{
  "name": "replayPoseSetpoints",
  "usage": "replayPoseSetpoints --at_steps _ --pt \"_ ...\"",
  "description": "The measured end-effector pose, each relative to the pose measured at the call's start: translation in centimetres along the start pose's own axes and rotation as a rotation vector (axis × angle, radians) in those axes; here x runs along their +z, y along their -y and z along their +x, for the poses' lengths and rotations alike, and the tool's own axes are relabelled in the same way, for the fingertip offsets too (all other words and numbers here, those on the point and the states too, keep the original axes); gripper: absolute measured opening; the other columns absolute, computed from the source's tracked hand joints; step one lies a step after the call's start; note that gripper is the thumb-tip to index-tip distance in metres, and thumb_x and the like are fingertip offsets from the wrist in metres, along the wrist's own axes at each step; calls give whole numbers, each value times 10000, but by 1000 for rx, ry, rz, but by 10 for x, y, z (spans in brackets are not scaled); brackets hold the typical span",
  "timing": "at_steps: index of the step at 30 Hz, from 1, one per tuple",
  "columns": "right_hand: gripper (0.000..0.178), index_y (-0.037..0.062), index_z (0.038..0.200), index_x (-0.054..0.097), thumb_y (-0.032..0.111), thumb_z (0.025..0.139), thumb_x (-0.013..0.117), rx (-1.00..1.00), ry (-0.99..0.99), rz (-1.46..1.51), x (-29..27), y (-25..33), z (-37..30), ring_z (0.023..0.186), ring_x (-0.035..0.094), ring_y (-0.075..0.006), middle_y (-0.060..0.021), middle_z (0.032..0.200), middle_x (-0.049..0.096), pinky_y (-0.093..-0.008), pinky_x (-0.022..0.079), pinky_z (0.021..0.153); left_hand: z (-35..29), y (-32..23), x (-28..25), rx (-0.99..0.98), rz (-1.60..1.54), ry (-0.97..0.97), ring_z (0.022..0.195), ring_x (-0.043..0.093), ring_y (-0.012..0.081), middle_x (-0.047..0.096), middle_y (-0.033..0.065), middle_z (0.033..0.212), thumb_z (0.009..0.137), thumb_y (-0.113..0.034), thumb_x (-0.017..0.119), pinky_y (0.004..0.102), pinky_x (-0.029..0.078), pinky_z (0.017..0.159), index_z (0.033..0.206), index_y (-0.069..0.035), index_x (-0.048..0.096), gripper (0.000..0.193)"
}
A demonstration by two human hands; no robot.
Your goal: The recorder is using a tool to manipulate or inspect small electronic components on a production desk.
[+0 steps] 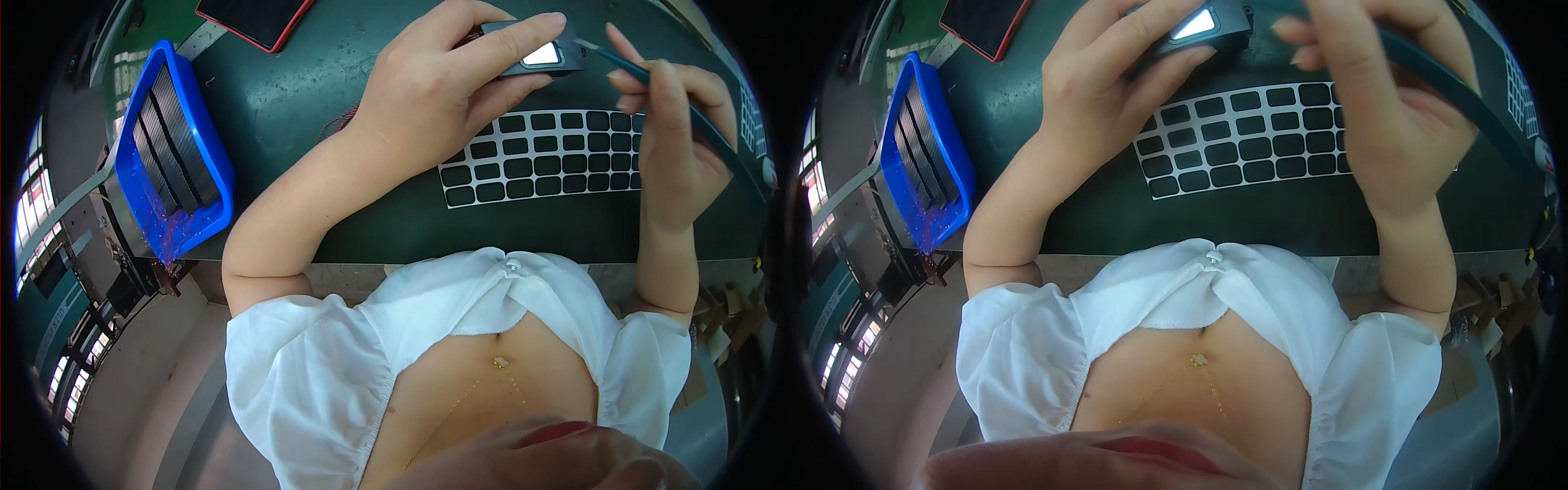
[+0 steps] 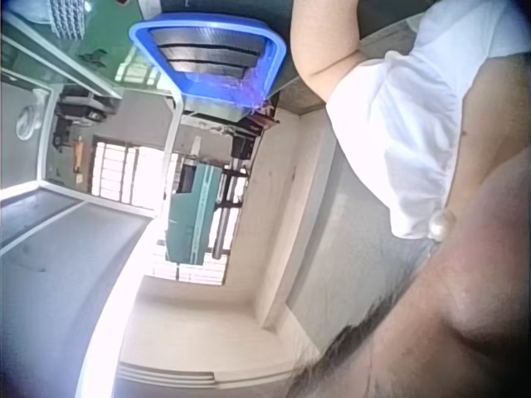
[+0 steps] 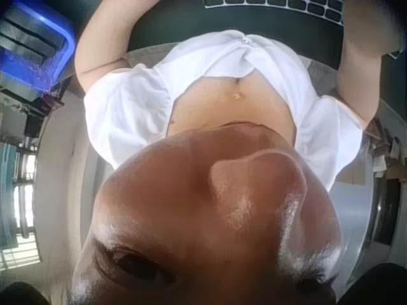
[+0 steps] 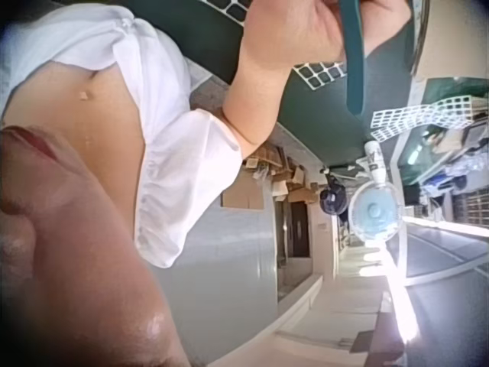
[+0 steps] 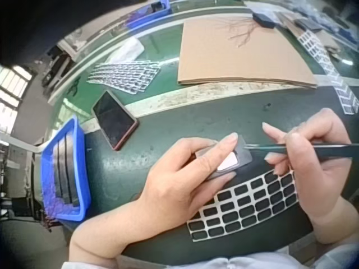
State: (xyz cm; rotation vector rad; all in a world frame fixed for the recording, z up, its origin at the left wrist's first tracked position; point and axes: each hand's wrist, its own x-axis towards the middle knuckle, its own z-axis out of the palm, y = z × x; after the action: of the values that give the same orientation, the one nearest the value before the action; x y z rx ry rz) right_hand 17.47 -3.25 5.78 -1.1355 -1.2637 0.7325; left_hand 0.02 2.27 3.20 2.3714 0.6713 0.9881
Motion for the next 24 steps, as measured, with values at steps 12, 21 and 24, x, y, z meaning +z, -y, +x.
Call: replayPoseSetpoints --at_steps 12,21,24 --pt "36 19 779 474 49 780 454 5 -16 -71 16 12 7 617 510 -144 -109 730 547 -445 369 810 1 -3 0 -59 35 -21 675 490 193 497 140 849 646 -25 607 223 414 573 1071 33 451 456" --pt "18 29 773 462 40 760 469 7 2 -130 26 18 14 672 495 -153 -109 778 532 -405 365 803 0 -2 -1 -119 -152 -72 711 496 222 501 159 887 658 -59 603 245 414 636 1072 36 446 453" --pt "24 32 771 458 37 754 474 7 5 -157 24 17 17 691 491 -156 -109 794 527 -391 363 800 9 -2 -8 147 107 10 723 496 234 500 168 904 658 -78 605 249 407 670 1084 21 442 466"
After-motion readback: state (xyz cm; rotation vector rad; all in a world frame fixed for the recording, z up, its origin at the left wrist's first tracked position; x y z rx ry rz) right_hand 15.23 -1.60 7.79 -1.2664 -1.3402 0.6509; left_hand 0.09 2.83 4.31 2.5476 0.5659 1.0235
